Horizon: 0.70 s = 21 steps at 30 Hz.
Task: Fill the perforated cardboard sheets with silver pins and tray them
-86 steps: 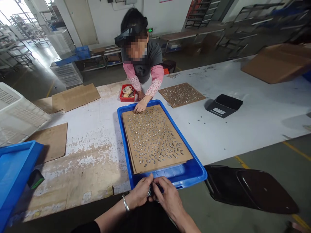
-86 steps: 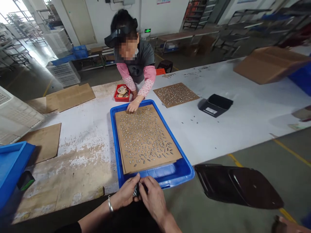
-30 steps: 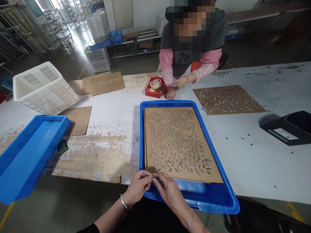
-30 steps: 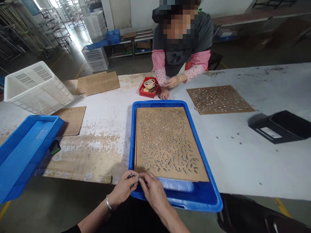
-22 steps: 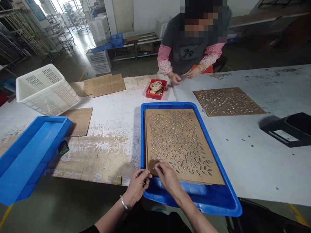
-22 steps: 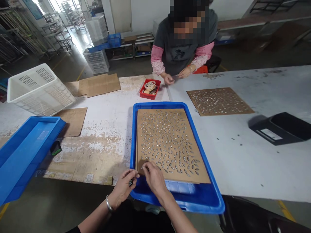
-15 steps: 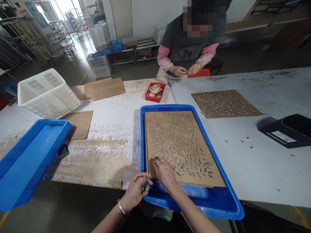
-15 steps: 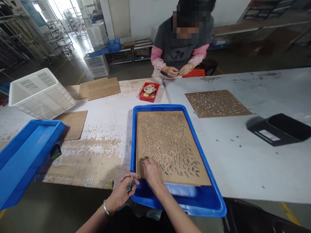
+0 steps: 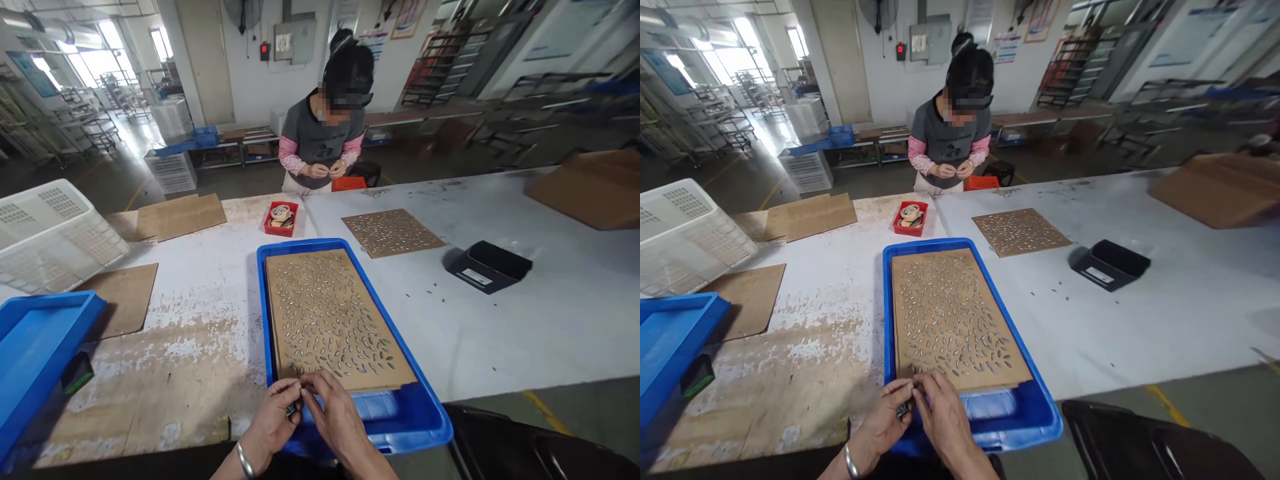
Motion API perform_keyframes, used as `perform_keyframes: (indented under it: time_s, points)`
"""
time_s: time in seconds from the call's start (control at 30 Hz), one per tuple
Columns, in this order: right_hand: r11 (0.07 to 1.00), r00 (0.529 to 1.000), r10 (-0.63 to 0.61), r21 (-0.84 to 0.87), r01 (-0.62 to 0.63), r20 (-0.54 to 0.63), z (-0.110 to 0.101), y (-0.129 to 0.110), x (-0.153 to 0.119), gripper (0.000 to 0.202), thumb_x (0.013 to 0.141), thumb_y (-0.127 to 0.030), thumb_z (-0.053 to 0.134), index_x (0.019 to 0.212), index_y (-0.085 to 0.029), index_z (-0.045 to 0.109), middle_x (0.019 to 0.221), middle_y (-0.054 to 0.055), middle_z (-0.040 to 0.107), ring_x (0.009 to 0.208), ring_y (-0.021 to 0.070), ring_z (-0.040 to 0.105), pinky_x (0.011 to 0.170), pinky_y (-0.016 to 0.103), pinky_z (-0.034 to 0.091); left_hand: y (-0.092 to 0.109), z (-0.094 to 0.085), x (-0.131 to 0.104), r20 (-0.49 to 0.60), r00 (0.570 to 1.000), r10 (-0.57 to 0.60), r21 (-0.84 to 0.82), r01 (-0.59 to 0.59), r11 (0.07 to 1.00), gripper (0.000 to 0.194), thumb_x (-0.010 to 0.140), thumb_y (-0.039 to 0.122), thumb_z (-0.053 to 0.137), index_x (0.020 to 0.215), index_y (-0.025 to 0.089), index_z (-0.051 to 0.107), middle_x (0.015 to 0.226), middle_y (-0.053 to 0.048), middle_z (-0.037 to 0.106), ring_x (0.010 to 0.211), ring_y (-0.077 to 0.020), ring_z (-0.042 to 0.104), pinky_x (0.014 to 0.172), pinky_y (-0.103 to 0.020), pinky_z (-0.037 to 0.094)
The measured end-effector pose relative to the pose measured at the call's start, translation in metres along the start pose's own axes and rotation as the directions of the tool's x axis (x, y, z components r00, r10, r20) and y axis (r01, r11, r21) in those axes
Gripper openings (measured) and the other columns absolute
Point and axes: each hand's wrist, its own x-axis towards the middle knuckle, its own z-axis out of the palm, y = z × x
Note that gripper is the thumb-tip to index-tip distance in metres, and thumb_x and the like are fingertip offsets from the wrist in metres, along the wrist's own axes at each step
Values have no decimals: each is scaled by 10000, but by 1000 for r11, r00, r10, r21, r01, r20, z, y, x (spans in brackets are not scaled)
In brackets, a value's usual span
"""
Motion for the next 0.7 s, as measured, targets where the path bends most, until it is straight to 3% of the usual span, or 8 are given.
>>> perform_keyframes:
  time_s: [0.17, 0.3, 0.5, 0.7]
  points:
    - [990, 996, 74, 123, -67, -49, -21, 16, 10, 221, 1009, -276, 515, 1040, -249, 731, 958, 66, 705, 881, 197, 703, 783, 288, 581, 9, 24, 11, 129, 992, 17, 92, -29, 995, 456, 555, 375, 970, 879, 178, 717, 791, -3, 637, 667, -95, 509, 591, -221, 333]
    - [969, 991, 134, 208, -130, -2, -44, 32, 21, 250, 1001, -381, 543, 963, -252, 754, 927, 56, 729, 874, 209, 701, 802, 303, 554, 12, 54, 17, 187, 980, 68, 120, -91, 989, 481, 546, 399, 973, 845, 159, 682, 745, 1, 628, 642, -82, 530, 575, -215, 310]
    - [905, 951, 177, 338, -258, 252, -92, 61, 47, 339, 960, -502, 584, 851, -212, 720, 841, 43, 714, 814, 202, 645, 786, 300, 482, 9, 98, 30, 174, 980, 95, 209, -131, 969, 492, 567, 416, 953, 863, 176, 642, 689, 25, 611, 587, -71, 499, 527, -215, 226]
    - [656, 852, 160, 591, -470, 499, -123, 99, 71, 418, 819, -577, 748, 775, -174, 651, 672, -22, 559, 643, 126, 472, 629, 259, 373, 3, 128, 41, 145, 987, 70, 183, -96, 978, 514, 505, 400, 983, 730, 181, 575, 625, 56, 561, 574, -66, 477, 538, -207, 229]
